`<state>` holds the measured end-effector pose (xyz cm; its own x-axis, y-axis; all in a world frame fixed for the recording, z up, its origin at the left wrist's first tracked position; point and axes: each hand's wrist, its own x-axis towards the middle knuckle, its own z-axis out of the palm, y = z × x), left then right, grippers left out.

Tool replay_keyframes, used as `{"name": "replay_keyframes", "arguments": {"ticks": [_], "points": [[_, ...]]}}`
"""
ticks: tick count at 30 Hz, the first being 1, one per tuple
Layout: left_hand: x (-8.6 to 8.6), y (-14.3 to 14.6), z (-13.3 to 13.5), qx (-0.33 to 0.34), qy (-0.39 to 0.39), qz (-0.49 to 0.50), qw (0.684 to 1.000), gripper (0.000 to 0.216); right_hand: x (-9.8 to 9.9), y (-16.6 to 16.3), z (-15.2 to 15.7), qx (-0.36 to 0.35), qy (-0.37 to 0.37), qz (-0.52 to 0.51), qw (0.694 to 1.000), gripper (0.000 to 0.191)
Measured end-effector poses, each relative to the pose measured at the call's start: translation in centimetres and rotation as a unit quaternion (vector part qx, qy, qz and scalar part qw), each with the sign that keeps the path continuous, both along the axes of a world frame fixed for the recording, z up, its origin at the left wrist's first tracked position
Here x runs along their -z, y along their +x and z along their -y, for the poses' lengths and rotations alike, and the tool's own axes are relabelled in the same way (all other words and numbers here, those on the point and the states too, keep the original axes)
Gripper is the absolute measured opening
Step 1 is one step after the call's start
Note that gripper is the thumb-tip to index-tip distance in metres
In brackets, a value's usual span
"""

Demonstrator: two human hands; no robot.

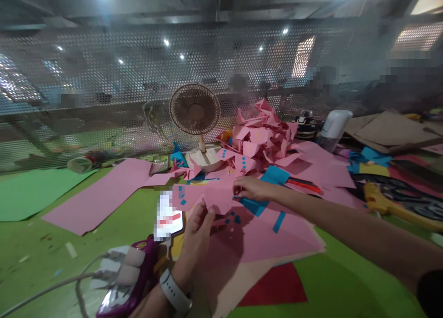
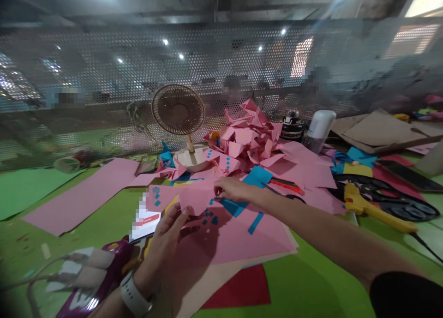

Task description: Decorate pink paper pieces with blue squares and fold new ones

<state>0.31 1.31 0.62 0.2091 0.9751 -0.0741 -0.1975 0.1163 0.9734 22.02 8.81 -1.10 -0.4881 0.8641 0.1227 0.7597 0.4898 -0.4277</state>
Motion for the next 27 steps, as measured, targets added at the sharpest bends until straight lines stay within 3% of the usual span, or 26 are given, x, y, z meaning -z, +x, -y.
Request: {"name": "replay_keyframes", "arguments": {"ticks": [15, 27], "points": [[0.47, -0.18, -0.36, 0.013, 0.014, -0.013, 1.0, 0.026, -0.51, -0.02, 0.55, -0.005, -0.005, -0.007, 1.0, 0.009], [0.52, -0.27, -0.43, 0.015, 0.008, -0.004, 1.0, 0.031, 0.41, 0.19, -0.17, 0.017, -0.014, -0.035, 0.999, 0.004]]}}
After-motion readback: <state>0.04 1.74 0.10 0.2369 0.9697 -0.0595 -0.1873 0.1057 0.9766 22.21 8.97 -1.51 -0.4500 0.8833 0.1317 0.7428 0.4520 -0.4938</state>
